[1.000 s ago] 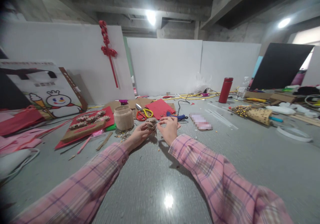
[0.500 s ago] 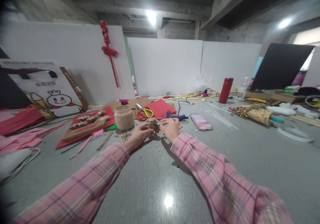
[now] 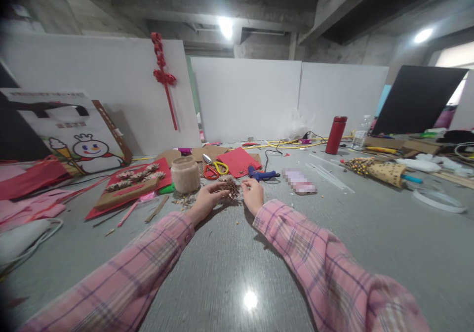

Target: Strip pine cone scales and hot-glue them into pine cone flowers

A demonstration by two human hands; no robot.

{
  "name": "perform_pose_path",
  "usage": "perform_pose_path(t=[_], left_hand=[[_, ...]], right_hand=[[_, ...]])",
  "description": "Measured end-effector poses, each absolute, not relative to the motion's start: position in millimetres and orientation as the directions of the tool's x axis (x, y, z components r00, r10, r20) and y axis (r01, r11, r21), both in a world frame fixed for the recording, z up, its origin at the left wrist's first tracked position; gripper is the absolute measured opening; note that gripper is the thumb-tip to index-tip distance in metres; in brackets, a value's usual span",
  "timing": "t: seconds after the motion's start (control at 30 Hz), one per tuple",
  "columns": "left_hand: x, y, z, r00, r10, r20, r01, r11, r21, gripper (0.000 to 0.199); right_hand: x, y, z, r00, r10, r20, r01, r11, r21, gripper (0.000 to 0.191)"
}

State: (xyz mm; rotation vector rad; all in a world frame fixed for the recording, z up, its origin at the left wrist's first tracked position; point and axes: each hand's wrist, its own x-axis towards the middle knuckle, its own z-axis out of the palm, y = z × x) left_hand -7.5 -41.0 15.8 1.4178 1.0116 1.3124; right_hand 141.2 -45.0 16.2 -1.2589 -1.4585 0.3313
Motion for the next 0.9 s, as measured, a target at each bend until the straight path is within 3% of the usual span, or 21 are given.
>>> perform_pose_path(t=[0.57,0.9], left_hand=[[-7,-44,15,0.109,0.985,0.137,-0.048,-0.133,0.990,0.042],[-9,-38,9,0.138,0.981,0.134,-0.079,-0.124,0.989,0.043]], right_hand=[[140,-33,-2,0.217,0.874,0.435,0.321,0.357,-0.877,0.018],[141,-31,-5,0.204,0.877,0.434,0.324,0.358,-0.876,0.019]])
